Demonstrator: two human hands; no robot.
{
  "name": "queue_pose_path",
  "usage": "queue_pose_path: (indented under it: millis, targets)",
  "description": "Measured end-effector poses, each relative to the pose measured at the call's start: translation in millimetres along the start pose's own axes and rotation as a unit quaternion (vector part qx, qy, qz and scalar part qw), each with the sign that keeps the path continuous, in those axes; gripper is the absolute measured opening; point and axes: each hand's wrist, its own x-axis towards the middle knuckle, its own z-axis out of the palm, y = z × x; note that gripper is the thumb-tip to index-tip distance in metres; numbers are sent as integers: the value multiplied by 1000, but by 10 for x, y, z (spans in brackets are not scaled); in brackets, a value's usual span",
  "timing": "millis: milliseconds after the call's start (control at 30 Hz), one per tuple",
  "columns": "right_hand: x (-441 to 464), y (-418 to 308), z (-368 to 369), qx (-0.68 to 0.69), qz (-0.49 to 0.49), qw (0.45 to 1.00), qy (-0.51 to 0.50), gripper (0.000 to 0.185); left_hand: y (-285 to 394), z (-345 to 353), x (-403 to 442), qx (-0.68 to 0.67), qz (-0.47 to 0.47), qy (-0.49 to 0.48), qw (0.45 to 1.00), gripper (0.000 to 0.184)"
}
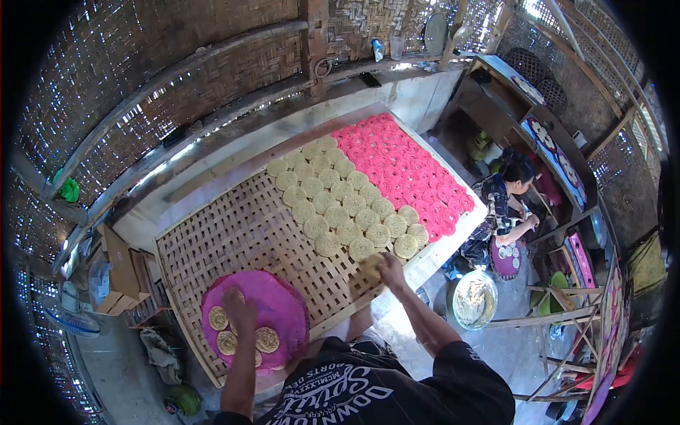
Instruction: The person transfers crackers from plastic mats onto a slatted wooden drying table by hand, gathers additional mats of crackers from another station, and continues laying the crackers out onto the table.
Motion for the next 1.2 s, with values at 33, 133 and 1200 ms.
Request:
queue_pose_path:
  millis: [33, 133, 1200]
  targets:
    - [109, 138, -108, -39, -58, 997, 18, 37, -182, 8, 26, 39, -10, -16, 999, 48]
    - [198, 145, -253, -140, -94, 984, 57, 34, -493, 93, -5, 106, -27, -53, 993, 50]
    - [-279, 12, 310, -70, -39, 996, -40, 42, -80, -381, -815, -17, 216, -181, 959, 47]
